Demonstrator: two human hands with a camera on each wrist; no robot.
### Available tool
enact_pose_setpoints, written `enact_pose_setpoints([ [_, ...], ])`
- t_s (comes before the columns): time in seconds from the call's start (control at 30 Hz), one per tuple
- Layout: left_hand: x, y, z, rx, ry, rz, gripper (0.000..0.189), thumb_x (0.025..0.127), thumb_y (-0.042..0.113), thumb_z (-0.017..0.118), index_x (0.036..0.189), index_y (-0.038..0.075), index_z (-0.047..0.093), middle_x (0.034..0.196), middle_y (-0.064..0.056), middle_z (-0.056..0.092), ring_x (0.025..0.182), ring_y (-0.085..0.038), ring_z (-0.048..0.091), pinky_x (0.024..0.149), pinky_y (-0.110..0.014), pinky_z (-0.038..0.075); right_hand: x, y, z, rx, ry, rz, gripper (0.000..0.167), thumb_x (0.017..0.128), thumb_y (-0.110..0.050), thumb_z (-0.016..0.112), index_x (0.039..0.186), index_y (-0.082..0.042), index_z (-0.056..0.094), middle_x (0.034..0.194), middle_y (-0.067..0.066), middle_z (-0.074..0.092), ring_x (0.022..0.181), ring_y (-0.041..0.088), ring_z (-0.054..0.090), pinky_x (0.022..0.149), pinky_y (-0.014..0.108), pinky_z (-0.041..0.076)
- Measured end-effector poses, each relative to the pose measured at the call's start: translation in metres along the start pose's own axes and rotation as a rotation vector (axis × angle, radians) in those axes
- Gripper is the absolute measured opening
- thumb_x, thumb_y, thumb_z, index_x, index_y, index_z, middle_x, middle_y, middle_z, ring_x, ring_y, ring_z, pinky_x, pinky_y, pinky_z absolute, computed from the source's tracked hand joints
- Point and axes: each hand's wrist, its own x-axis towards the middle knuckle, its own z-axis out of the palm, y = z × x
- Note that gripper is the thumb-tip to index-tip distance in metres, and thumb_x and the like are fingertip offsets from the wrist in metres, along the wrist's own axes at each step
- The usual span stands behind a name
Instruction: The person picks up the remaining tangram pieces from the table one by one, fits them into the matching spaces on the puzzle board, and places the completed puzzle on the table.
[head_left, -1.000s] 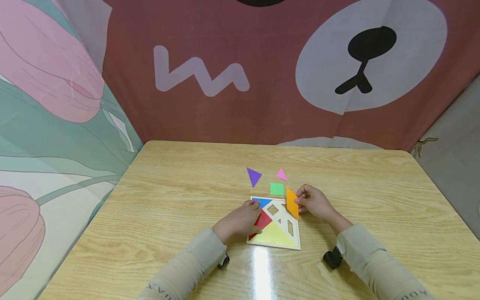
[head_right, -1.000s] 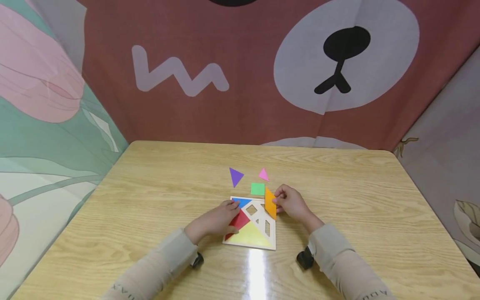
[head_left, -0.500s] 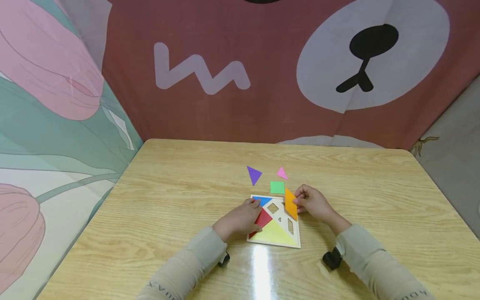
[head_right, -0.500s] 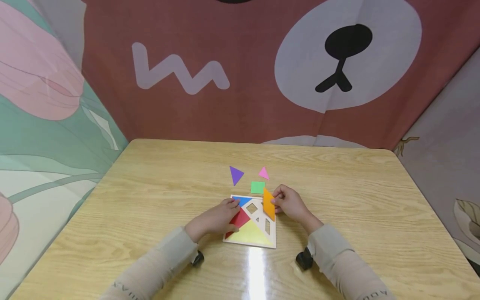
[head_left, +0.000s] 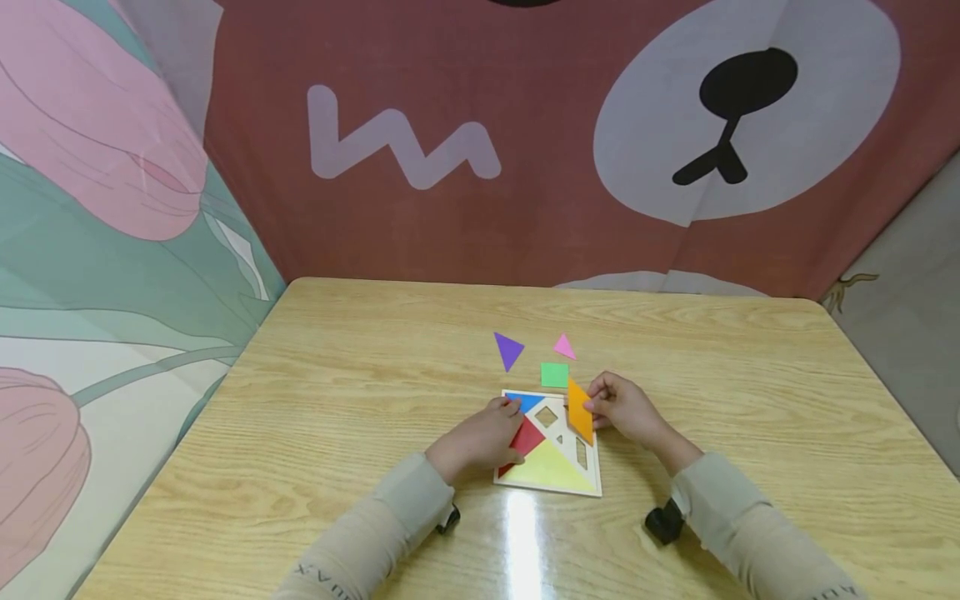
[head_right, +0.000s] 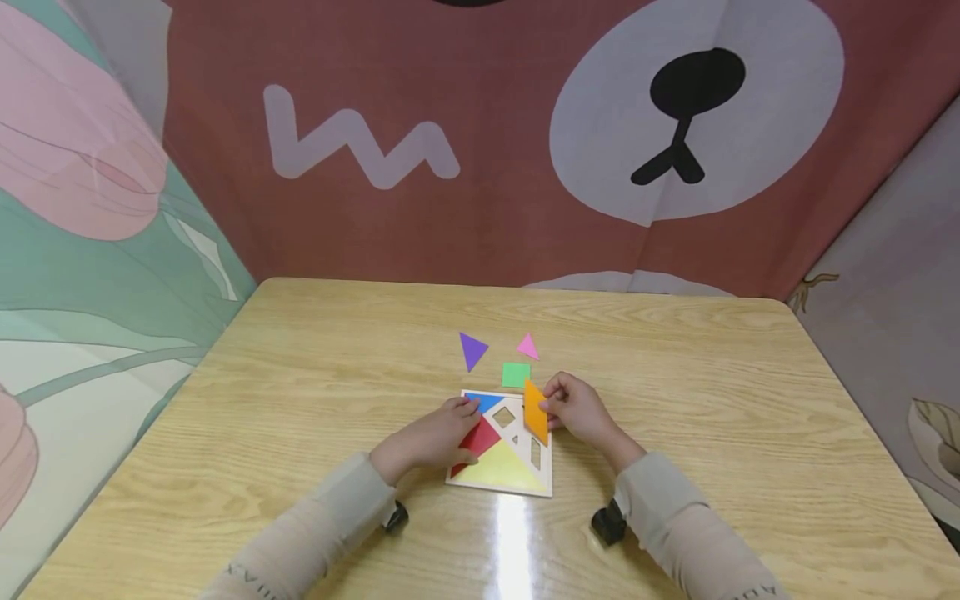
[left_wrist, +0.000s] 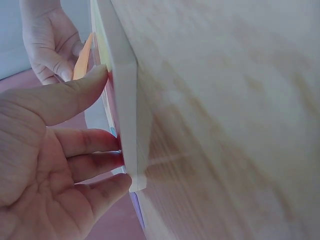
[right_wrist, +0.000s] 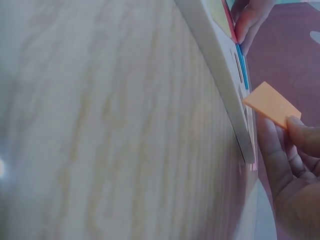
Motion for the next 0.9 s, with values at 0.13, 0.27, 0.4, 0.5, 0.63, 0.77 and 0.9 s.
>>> enact_pose_setpoints([
  [0.13, -0.0003, -0.0002, 0.0003, 0.008, 0.004, 0.006, 0.061, 0.080, 0.033, 0.060, 0.127, 0.001, 0.041, 0.135, -0.013, 0.030, 0.125, -0.026, 0.023, 0.100, -0.026, 0.023, -0.0019, 0.0001, 0.0012, 0.002, -0.004, -0.011, 0.009, 0.083, 0.007, 0.049, 0.090, 0.007, 0.044, 0.076, 0.012, 0.047, 0.061, 0.017, 0.054, 0.058, 0.031, 0.052],
  [0.27, 0.0003, -0.0002, 0.0004, 0.009, 0.007, 0.006, 0.061, 0.080, 0.033, 0.060, 0.127, 0.001, 0.041, 0.135, -0.013, 0.030, 0.125, -0.026, 0.023, 0.100, -0.026, 0.022, -0.0036, 0.0003, 0.0023, 0.004, -0.006, -0.022, 0.009, 0.083, 0.007, 0.050, 0.090, 0.007, 0.044, 0.075, 0.011, 0.047, 0.061, 0.017, 0.054, 0.058, 0.030, 0.052],
  [0.4, 0.0005, -0.0002, 0.0002, 0.001, 0.006, -0.001, 0.062, 0.080, 0.034, 0.060, 0.128, 0.001, 0.040, 0.136, -0.013, 0.030, 0.125, -0.025, 0.022, 0.101, -0.027, 0.022, -0.0042, -0.0010, 0.0032, 0.013, -0.009, -0.021, 0.009, 0.082, 0.008, 0.050, 0.090, 0.007, 0.044, 0.075, 0.011, 0.046, 0.062, 0.017, 0.053, 0.058, 0.030, 0.052],
  [0.5, 0.0005, 0.0000, 0.0000, 0.001, 0.003, -0.005, 0.062, 0.080, 0.035, 0.060, 0.128, 0.001, 0.040, 0.136, -0.012, 0.029, 0.126, -0.025, 0.021, 0.101, -0.026, 0.022, -0.0049, -0.0019, 0.0032, 0.018, -0.014, -0.026, 0.009, 0.082, 0.007, 0.050, 0.090, 0.007, 0.044, 0.074, 0.010, 0.046, 0.062, 0.017, 0.053, 0.057, 0.030, 0.052],
  [0.63, 0.0001, 0.0006, -0.0007, 0.002, 0.001, -0.006, 0.062, 0.080, 0.035, 0.060, 0.129, 0.002, 0.039, 0.136, -0.012, 0.029, 0.126, -0.025, 0.021, 0.100, -0.027, 0.022, -0.0062, -0.0018, 0.0036, 0.018, -0.012, -0.023, 0.010, 0.082, 0.007, 0.051, 0.090, 0.007, 0.044, 0.074, 0.010, 0.046, 0.063, 0.017, 0.052, 0.058, 0.030, 0.051],
  [0.77, -0.0005, 0.0010, -0.0008, 0.002, 0.002, -0.004, 0.062, 0.080, 0.035, 0.060, 0.128, 0.002, 0.040, 0.136, -0.012, 0.030, 0.125, -0.025, 0.022, 0.100, -0.027, 0.022, -0.0074, -0.0009, 0.0041, 0.015, -0.004, -0.019, 0.010, 0.082, 0.008, 0.051, 0.089, 0.007, 0.045, 0.075, 0.010, 0.046, 0.064, 0.017, 0.053, 0.058, 0.030, 0.052],
  [0.9, -0.0003, 0.0006, -0.0005, 0.003, 0.006, 0.001, 0.062, 0.080, 0.034, 0.060, 0.128, 0.001, 0.040, 0.136, -0.013, 0.030, 0.125, -0.026, 0.022, 0.100, -0.027, 0.023, -0.0085, -0.0003, 0.0044, 0.024, 0.001, -0.020, 0.009, 0.082, 0.008, 0.051, 0.089, 0.007, 0.045, 0.075, 0.010, 0.046, 0.064, 0.016, 0.053, 0.058, 0.031, 0.052],
])
